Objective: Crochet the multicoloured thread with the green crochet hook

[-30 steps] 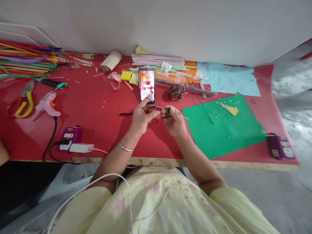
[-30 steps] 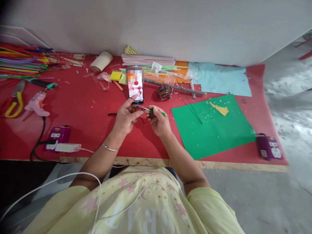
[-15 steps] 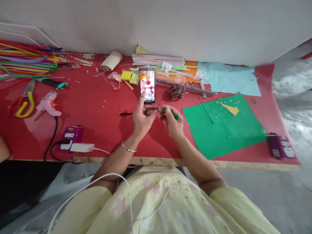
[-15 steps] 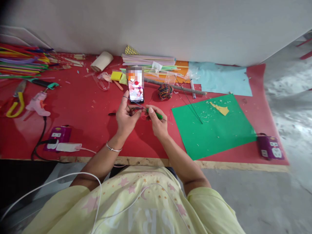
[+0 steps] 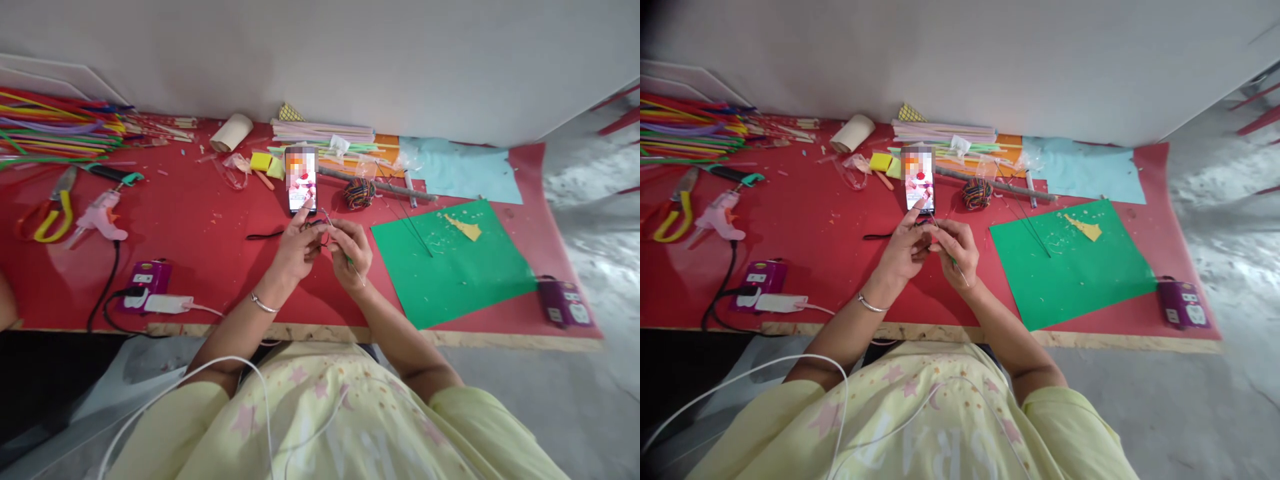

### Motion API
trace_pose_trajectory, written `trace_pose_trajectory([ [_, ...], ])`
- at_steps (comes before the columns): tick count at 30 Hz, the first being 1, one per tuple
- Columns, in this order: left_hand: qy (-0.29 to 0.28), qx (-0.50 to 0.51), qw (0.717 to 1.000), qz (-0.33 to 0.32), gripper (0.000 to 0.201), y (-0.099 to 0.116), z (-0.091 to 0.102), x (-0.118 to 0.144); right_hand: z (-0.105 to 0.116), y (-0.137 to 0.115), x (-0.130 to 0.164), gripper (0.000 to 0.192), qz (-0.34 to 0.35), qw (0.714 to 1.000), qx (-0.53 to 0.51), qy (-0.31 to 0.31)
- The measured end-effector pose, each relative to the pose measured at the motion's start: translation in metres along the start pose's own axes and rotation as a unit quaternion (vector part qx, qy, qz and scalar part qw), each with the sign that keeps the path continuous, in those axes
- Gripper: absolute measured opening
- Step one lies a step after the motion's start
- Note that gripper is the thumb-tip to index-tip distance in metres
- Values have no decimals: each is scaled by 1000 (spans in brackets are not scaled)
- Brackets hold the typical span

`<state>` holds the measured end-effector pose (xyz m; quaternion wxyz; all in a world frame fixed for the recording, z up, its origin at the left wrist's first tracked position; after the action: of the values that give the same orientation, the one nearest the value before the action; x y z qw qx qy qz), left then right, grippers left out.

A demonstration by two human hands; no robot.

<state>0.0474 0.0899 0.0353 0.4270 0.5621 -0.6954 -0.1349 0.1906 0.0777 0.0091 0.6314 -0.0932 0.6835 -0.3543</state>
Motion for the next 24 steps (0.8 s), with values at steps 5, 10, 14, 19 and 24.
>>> trace_pose_trajectory([
  [5,-25,20,999,31,97,2,3,-5,-3,3,-5,31,-116,989,-93,-1],
  [10,12,3,1000,-17,110,1,1,-6,-6,4,-1,43,-232,969,-79,-18],
  [14,10,-2,1000,-24,116,0,-2,-1,-2,3,-5,42,-202,978,-48,-10],
  [19,-4,12,1000,-14,101,-1,-1,-1,-1,2,-9,38,-248,965,-79,30],
  [24,4,8,1000,-10,92,-1,3,-5,-4,4,-6,42,-358,921,-137,77],
])
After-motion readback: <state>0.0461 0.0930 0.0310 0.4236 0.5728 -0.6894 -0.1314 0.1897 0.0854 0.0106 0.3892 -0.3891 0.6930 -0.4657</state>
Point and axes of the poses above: each hand's wrist, its own x-axis away from the middle knuckle, its own z-axis out of the back of the hand, y = z × x, the point moved 3 cm from there along -x, towards the middle knuckle, and after that the axes turned 12 degrees about y, right-handed, at the moved point
